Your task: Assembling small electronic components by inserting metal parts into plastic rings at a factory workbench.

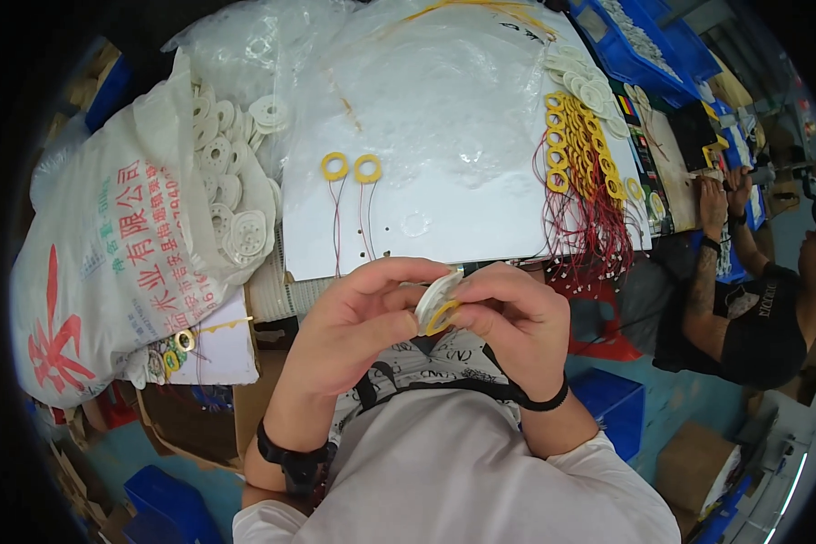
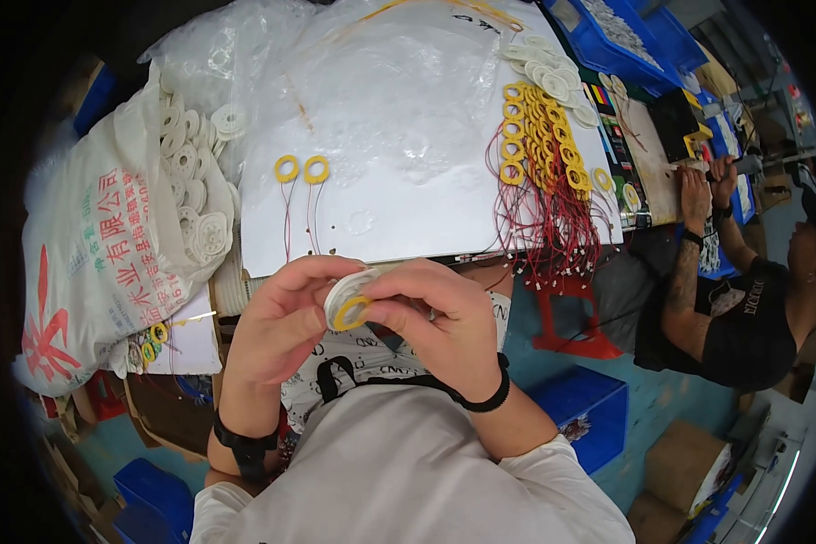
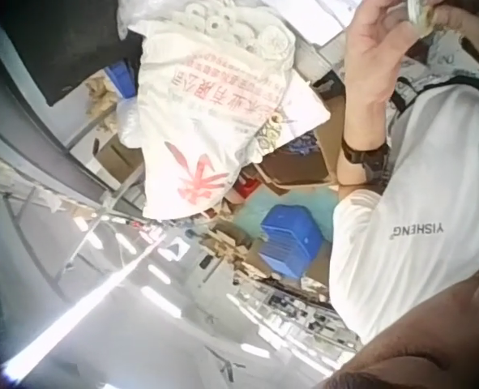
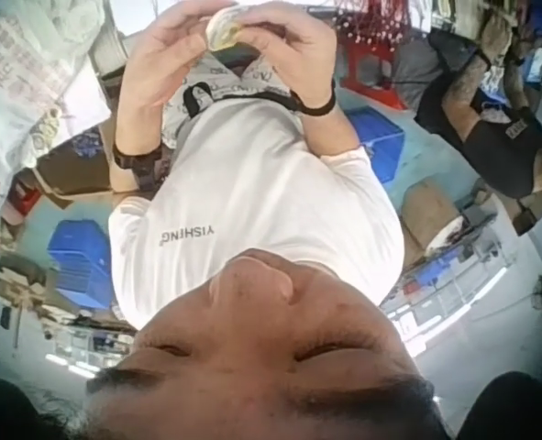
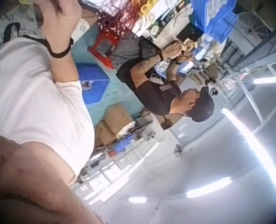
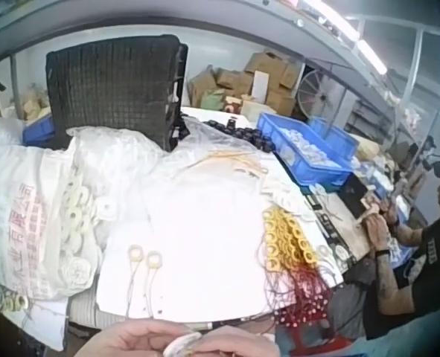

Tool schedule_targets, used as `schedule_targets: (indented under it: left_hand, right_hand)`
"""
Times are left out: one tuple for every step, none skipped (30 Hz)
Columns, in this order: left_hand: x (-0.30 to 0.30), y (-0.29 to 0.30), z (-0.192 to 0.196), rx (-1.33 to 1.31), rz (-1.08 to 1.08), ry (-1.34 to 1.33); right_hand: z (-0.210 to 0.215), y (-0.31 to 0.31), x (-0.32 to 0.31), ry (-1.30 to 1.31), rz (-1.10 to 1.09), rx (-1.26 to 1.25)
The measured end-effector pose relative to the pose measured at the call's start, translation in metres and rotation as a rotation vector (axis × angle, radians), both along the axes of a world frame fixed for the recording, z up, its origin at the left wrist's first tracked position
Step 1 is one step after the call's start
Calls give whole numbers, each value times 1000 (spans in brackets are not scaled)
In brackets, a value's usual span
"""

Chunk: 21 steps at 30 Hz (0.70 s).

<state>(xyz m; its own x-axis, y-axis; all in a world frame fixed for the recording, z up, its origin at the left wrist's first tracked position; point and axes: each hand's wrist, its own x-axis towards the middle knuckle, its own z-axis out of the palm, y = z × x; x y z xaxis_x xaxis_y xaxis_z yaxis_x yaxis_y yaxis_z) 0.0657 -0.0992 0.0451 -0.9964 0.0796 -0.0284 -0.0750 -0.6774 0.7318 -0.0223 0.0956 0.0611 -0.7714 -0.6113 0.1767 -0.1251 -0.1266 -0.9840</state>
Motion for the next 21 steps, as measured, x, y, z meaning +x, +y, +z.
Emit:
schedule_targets:
  left_hand:
    - [1, 0, 1, -18, -19, -35]
    - [1, 0, 2, -15, -11, -36]
    - [1, 1, 3, -45, -9, -62]
    - [1, 3, 3, -75, -8, -87]
    - [1, 4, 2, -73, -3, -87]
    - [1, 6, 2, -68, 8, -63]
    - [0, 6, 1, -63, 18, -37]
    - [1, 7, 1, -62, 18, -37]
    - [1, 7, 0, -98, 25, -28]
    - [1, 7, -1, -134, 30, -19]
    - [1, 8, -1, -133, 26, -17]
    - [2, 10, -1, -163, 57, -4]
    - [2, 12, -2, -193, 88, 10]
    - [2, 13, -2, -191, 81, 12]
    - [2, 14, -3, -206, 89, -2]
    - [2, 14, -4, -222, 97, -16]
    - [3, 14, -6, -221, 89, -15]
    - [4, 12, -8, -213, 72, -28]
    - [4, 12, -10, -206, 55, -42]
    - [3, 12, -12, -204, 51, -39]
    - [3, 12, -14, -203, 50, -38]
  right_hand:
    - [-2, 1, 0, -1, 8, 3]
    - [-5, 1, 0, 6, -10, 2]
    - [-7, 2, 0, 14, -30, 0]
    - [-9, 2, 0, 14, -25, 1]
    - [-10, 3, 1, -15, -24, 0]
    - [-10, 3, 2, -44, -26, -3]
    - [-10, 3, 3, -43, -25, -2]
    - [-10, 3, 5, -107, -25, -17]
    - [-11, 3, 7, -171, -28, -32]
    - [-12, 2, 8, -170, -31, -32]
    - [-14, 2, 8, -190, -34, -31]
    - [-15, 3, 9, -209, -40, -30]
    - [-15, 3, 9, -207, -47, -28]
    - [-15, 3, 8, -232, -37, -31]
    - [-16, 4, 8, -259, -28, -34]
    - [-15, 5, 8, -259, -36, -34]
    - [-14, 6, 9, -289, -26, -17]
    - [-13, 8, 9, -320, -17, -1]
    - [-12, 9, 8, -320, -26, -2]
    - [-12, 10, 8, -332, -21, 2]
    - [-13, 10, 9, -346, -12, 6]
